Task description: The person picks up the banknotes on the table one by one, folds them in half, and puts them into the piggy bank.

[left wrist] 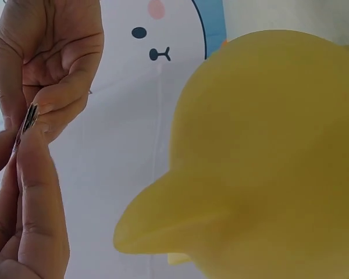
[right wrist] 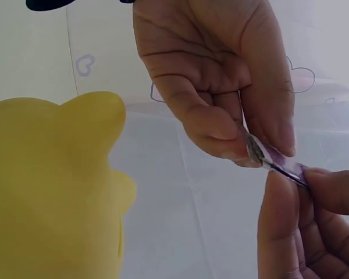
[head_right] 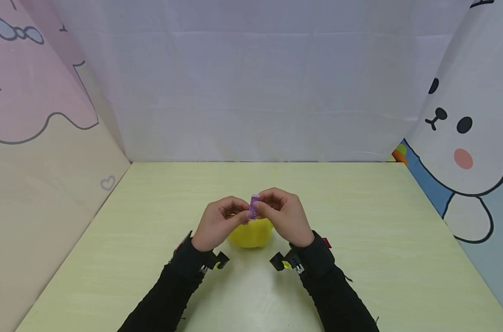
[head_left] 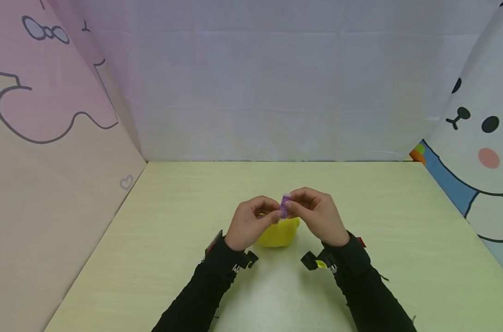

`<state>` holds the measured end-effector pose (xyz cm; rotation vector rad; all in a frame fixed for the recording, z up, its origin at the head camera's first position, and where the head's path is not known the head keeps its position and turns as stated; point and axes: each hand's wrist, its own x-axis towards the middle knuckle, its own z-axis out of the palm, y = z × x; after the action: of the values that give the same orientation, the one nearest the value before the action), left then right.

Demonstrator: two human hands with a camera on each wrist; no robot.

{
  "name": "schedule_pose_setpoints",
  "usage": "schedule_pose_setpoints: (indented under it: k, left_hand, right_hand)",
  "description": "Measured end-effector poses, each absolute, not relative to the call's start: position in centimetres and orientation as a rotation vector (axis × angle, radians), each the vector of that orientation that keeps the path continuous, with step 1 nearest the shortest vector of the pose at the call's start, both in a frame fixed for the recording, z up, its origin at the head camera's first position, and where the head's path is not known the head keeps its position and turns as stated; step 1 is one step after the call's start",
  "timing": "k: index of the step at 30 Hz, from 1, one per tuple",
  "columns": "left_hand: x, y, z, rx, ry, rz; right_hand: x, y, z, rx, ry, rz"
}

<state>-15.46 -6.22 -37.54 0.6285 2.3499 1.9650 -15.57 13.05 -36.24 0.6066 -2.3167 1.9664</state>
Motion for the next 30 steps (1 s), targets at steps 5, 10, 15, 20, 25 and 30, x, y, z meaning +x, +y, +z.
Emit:
schedule_pose_setpoints:
  k: [5, 10, 15, 20, 25, 30]
  left_hand:
    - [-15.4, -6.2, -37.6, 0.582, 2.409, 2.095]
    - [-15.5, -6.4, -38.2, 0.619, 2.462, 2.146]
    - [-15.6, -6.7, -39.2, 0.662, 2.596, 2.041]
    - [-15.7, -6.9, -40.2, 0.514, 2.621, 1.842]
    - [-15.9, -7.0, -41.4, 0.38, 2.557, 1.644]
    - [-16.4, -7.0, -42.8, 0.356, 2.53, 1.563]
  right_hand:
    - [-15.8, 13.2, -36.6, 0.615, -2.288, 1.922]
    - [-16.2, 13.5, -37.0, 0.62, -2.239, 1.921]
    - [-16.7, 14.0, -37.5, 0.578, -2.214, 1.938]
    - [-17.1, 14.4, -38.1, 0.545, -2.212, 1.931]
    - [-17.5, 14.7, -38.8, 0.529, -2.219, 1.936]
    - [-17.8, 14.8, -39.7, 0.574, -2.202, 1.964]
